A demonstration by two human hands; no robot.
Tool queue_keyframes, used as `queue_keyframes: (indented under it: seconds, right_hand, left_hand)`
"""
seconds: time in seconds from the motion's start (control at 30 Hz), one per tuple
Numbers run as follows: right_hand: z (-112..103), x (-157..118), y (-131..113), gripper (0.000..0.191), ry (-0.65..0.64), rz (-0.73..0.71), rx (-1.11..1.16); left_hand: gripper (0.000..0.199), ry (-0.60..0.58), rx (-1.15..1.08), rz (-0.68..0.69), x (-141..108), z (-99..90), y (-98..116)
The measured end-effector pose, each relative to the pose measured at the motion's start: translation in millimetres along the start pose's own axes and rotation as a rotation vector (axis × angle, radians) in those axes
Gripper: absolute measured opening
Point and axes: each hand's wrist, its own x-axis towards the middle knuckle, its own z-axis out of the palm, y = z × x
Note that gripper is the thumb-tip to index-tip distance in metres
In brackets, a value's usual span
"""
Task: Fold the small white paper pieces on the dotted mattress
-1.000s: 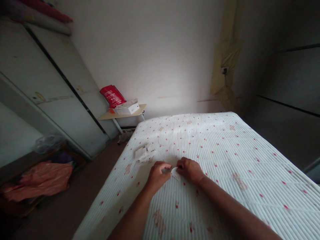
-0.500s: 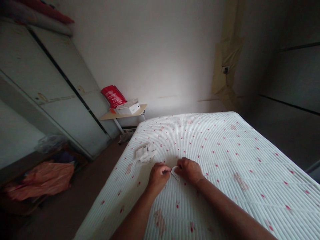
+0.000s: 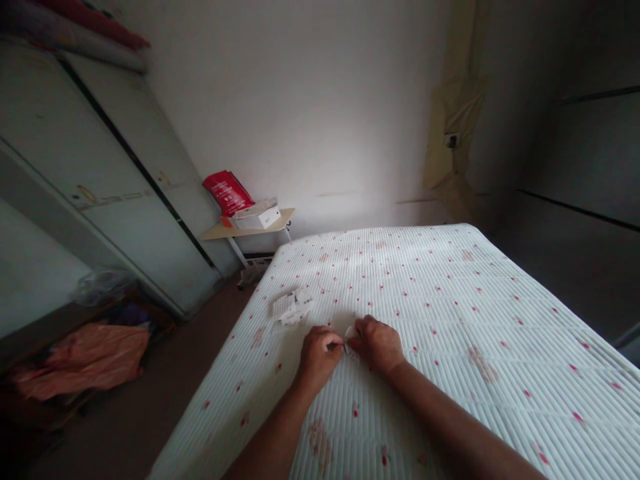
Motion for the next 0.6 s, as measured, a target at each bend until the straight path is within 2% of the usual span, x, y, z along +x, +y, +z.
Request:
queue_keyframes:
  seconds: [0.43,0.6]
  right_hand:
    - [-5.0,-2.2,3.8,0.015,-0.001,-0.049,0.071]
    - [-1.0,-1.4,4.9,0.015,0.010,-0.063,0.071]
  left_hand:
    - [0.015,-0.013,0.026,-0.002,-0.4,1.5,3.5]
    - [0.012,-0.061,0.071,-0.007,-0.3,0.1,7.0]
